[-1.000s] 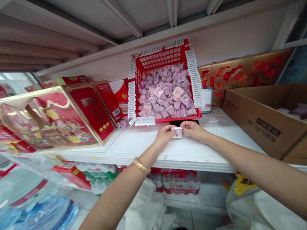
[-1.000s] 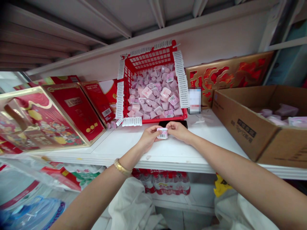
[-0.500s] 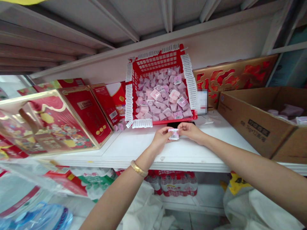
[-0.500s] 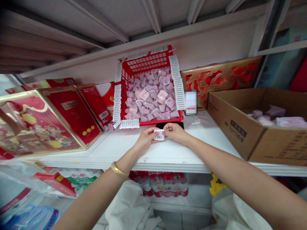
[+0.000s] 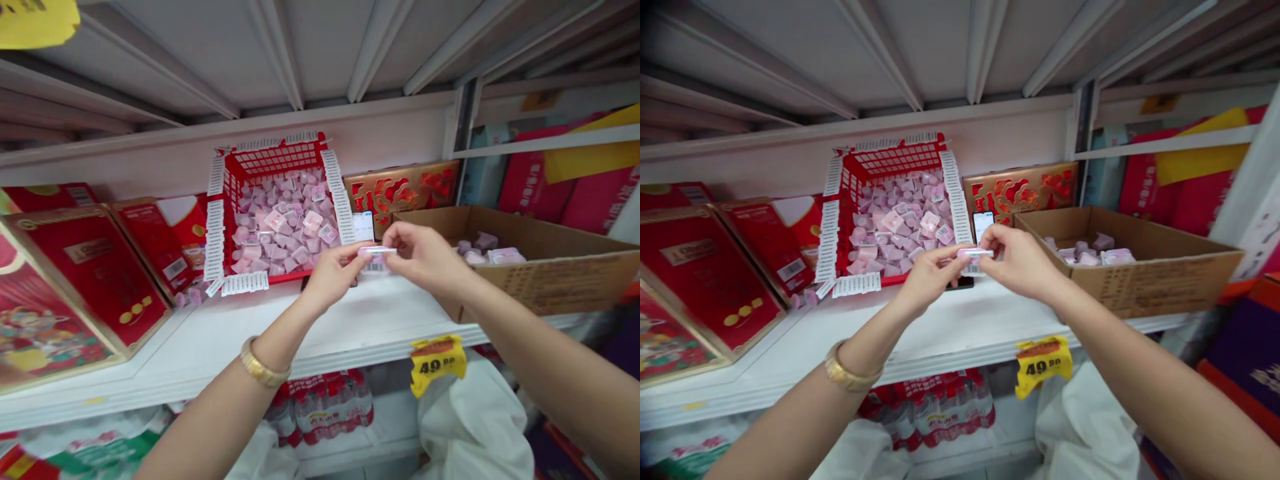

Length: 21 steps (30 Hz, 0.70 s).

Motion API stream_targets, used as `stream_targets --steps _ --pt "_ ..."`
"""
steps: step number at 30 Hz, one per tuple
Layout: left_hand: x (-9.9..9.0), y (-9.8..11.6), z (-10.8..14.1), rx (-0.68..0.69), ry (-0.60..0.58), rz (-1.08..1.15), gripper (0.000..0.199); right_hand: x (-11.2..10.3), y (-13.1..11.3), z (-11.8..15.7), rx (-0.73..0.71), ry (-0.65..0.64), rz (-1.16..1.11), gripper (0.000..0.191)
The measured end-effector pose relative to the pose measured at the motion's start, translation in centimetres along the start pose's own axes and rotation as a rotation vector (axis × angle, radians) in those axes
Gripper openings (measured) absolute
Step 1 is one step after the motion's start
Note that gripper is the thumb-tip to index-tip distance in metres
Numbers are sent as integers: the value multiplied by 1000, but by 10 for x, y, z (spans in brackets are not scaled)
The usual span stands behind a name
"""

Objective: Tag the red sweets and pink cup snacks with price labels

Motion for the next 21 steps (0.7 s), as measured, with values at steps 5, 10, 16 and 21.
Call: stream_targets --steps 5,10,16,21 --pt "82 34 -51 140 -136 65 25 -81 25 12 219 92 62 14" --pt "135 30 -81 38 -211 67 43 -134 63 31 206 249 628 15" --pt "97 2 -55 112 -80 -66 41 -104 60 33 -16 224 763 18" --pt "-2 -29 -43 66 181 -218 35 -18 27 11 -90 26 627 15"
Point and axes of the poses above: each hand's wrist, its own z-axis away from the middle knuckle, its own x-axis out of the palm, y = z × x, the point moved 3 cm from there along -z, towards the middle knuckle, and after that the axes turned 9 degrees about -x, right-handed, at the moved point
